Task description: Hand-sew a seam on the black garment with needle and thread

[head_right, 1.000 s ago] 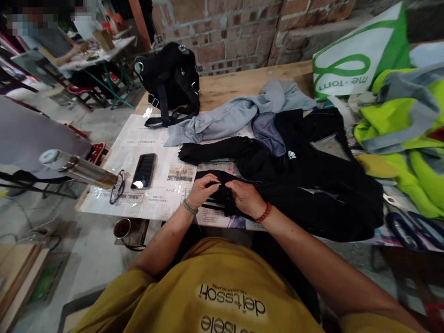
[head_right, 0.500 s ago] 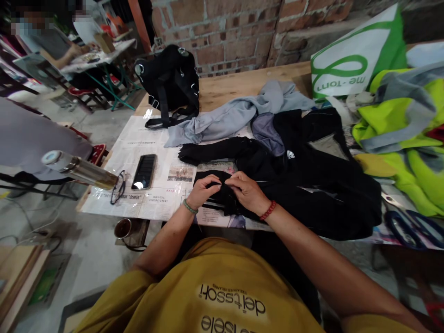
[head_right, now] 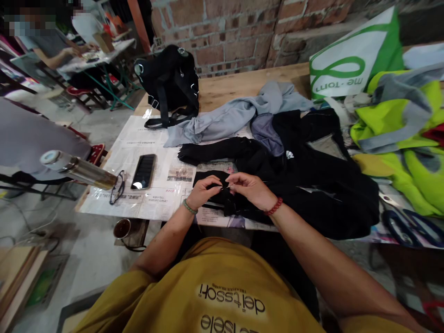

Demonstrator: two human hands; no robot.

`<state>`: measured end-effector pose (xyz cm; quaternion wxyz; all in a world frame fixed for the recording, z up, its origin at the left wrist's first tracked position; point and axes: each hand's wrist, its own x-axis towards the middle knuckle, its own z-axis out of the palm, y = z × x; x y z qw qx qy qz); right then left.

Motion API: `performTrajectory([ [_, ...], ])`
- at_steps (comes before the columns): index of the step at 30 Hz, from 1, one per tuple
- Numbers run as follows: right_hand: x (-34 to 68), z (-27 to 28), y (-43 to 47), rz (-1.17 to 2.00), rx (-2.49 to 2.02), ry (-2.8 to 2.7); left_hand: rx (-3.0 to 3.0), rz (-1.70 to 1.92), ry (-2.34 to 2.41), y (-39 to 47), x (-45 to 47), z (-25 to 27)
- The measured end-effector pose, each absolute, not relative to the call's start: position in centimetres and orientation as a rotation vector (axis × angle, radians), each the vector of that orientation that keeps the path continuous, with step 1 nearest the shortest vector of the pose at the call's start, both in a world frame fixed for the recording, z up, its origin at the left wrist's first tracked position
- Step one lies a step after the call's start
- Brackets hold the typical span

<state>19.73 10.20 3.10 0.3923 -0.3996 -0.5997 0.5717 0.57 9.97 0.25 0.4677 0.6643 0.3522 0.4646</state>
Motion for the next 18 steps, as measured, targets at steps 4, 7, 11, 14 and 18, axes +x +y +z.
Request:
performTrajectory([
  [4, 19.5, 3.4, 9.8, 1.733, -0.994, -1.127, 1.678, 1.111, 0.836, 9.9, 0.6, 0.3],
  [7, 19.1, 3.4, 9.6, 1.848, -0.978, -0.962, 1.721, 1.103, 0.813, 9.9, 0.6, 0.3],
  [11, 18.5, 3.3, 9.6, 1.978, -0.998, -0.81, 1.792, 1.135, 0.798, 9.8, 0.7, 0.2],
  [14, 18.4, 3.2, 9.7, 2.002, -1.053, -0.76, 1.891, 1.228, 0.837, 9.6, 0.8, 0.3],
  [18, 18.3, 3.0, 9.9, 1.892, -1.146, -0.844, 2.086, 1.283, 0.906, 9.2, 1.0, 0.4],
])
